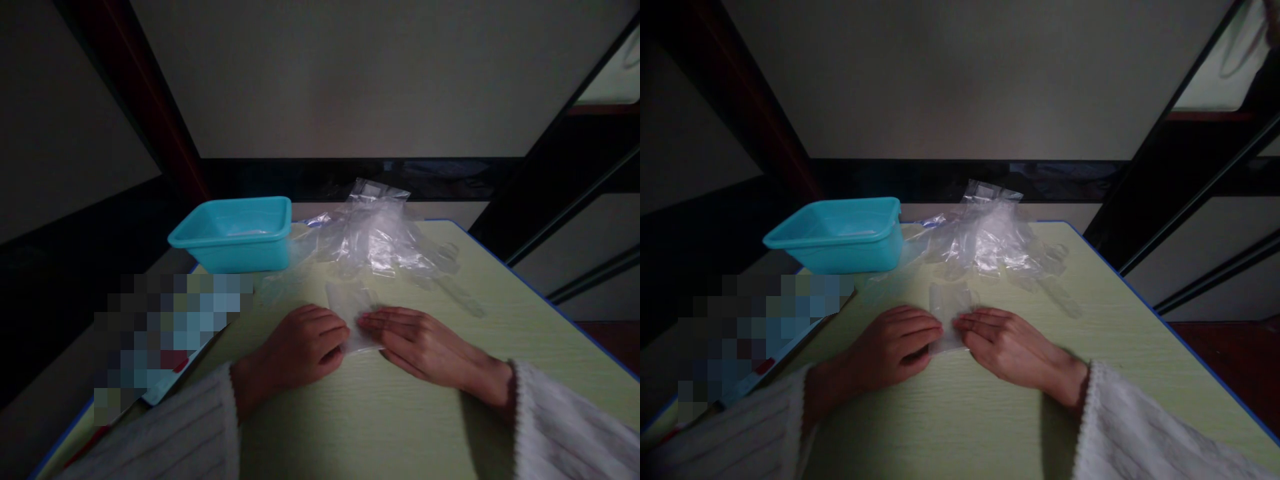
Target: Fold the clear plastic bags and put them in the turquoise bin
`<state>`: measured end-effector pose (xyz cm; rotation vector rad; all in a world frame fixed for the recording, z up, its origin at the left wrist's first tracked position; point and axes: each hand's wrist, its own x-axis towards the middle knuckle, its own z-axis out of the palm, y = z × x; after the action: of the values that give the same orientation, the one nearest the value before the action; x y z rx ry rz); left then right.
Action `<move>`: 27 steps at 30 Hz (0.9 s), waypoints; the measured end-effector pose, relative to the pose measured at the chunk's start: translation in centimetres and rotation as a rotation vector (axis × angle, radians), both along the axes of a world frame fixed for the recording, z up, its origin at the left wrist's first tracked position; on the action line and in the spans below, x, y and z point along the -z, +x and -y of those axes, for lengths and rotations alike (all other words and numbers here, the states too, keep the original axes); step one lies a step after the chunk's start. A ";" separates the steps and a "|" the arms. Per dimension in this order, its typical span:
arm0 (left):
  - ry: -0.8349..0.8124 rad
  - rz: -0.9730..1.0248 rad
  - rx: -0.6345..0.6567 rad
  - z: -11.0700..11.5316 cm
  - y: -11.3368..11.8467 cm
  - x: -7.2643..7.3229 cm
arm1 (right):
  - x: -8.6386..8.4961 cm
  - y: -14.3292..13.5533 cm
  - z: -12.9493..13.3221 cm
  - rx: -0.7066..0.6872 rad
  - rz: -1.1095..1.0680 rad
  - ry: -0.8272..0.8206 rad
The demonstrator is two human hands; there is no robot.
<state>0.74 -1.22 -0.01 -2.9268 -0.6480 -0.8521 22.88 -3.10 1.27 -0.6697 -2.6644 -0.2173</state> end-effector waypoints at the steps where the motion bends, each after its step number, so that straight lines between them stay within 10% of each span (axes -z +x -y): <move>1: -0.014 0.000 -0.003 0.0 0.0 0.0 | 0.0 0.0 0.1 -0.003 -0.001 0.001; 16: -0.167 0.158 -0.012 -0.6 0.2 0.5 | -0.2 -0.2 0.7 -0.006 -0.046 -0.071; 27: -0.615 0.232 -0.216 -0.3 0.8 -0.3 | 0.0 0.1 0.7 0.278 -0.417 -0.572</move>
<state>1.54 -0.91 0.31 -3.1836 -1.4465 -1.1444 22.94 -3.80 1.30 -1.1171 -2.2130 0.5738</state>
